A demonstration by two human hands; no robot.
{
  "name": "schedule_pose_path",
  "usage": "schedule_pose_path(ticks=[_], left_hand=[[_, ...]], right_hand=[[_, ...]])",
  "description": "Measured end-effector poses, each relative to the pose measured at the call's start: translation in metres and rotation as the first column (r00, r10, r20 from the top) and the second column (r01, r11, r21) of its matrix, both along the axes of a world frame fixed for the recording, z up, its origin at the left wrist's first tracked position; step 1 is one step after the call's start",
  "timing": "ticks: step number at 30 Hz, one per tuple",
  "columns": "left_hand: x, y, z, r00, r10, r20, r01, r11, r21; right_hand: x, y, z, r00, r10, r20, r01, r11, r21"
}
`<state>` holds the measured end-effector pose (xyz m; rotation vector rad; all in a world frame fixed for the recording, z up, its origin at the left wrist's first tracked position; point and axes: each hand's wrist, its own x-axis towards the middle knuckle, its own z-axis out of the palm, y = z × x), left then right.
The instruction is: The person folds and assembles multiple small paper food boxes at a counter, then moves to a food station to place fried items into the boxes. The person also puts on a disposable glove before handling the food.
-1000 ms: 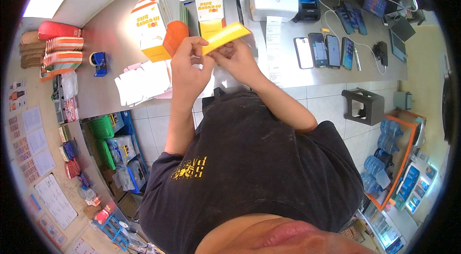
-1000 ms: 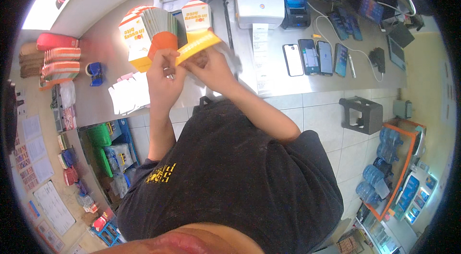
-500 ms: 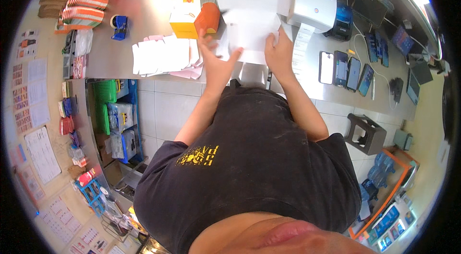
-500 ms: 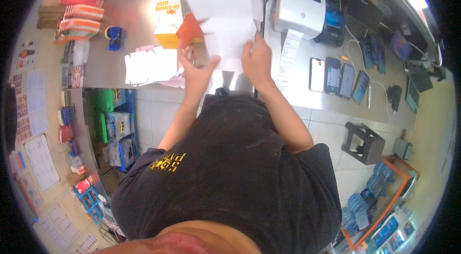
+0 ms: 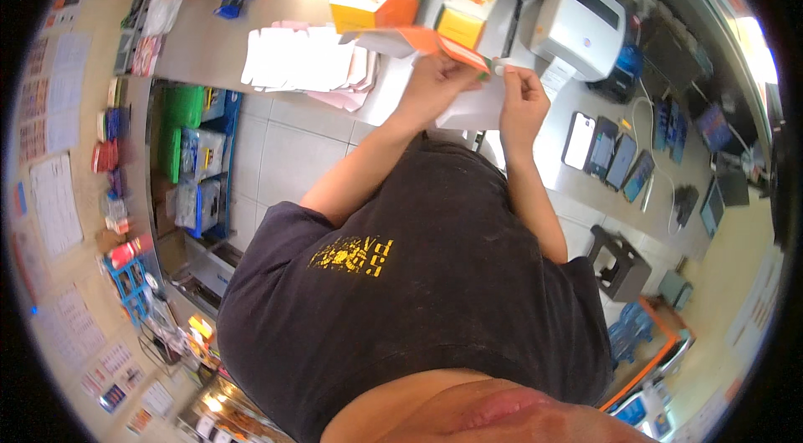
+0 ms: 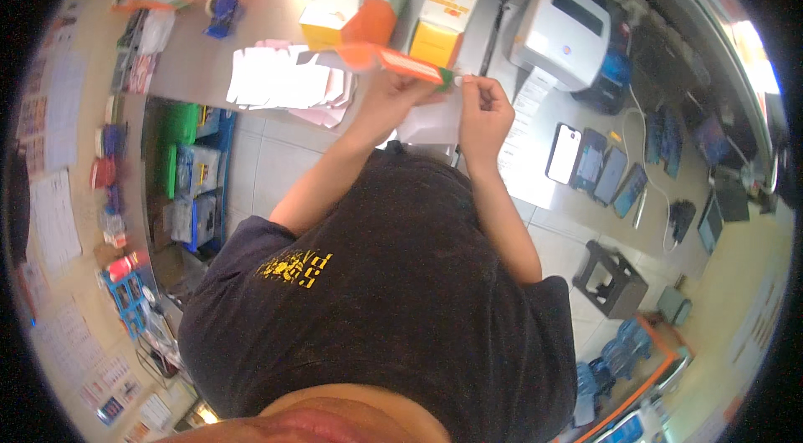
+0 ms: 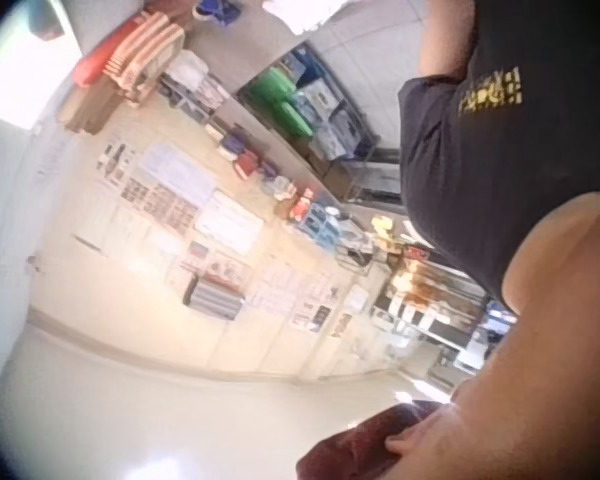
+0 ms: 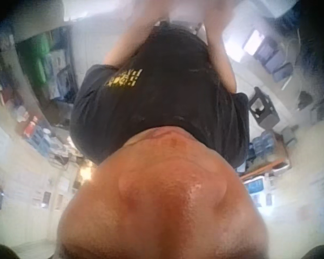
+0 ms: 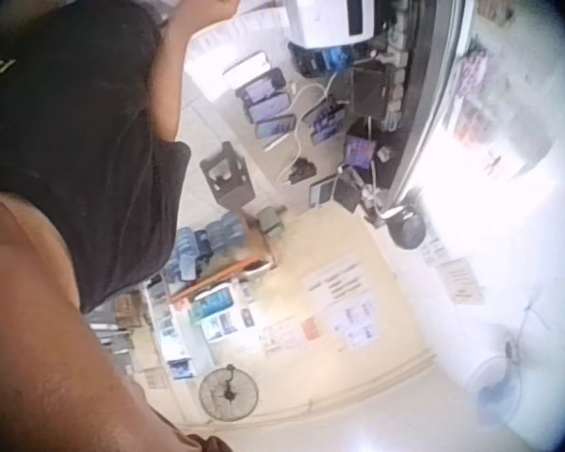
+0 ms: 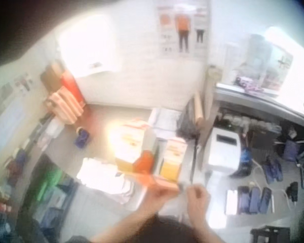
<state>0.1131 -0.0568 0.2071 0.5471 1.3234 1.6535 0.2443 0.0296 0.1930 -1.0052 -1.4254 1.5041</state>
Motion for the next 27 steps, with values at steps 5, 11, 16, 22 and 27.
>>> schedule_pose_path(ticks=[5,11,16,22,27], left_hand=[[0.003,0.003,-0.026,0.807,-0.104,-0.581,0.043,0.992,-0.118],[0.002,-0.032,-0.017,0.826,0.343,-0.446,-0.398,0.917,-0.032],[-0.025,-0.068,-0.025,0.402,0.416,-0.816,-0.528,0.833,0.165],[-0.012,-0.079,-0.041,0.785,0.353,-0.509,-0.374,0.925,0.066],[-0.021,-0.049,-0.017,0.393,0.076,-0.916,-0.156,0.988,0.014]], right_hand=[[-0.012,0.000,-0.004,0.988,0.118,-0.095,-0.141,0.947,-0.289],[-0.037,-0.012,0.004,0.939,0.312,-0.145,-0.344,0.867,-0.362],[-0.062,-0.026,0.003,0.837,0.543,0.075,-0.543,0.840,-0.022],[-0.066,-0.034,-0.014,0.834,0.534,0.136,-0.549,0.782,0.296],[-0.036,-0.025,0.007,0.857,0.313,0.410,-0.473,0.793,0.384]])
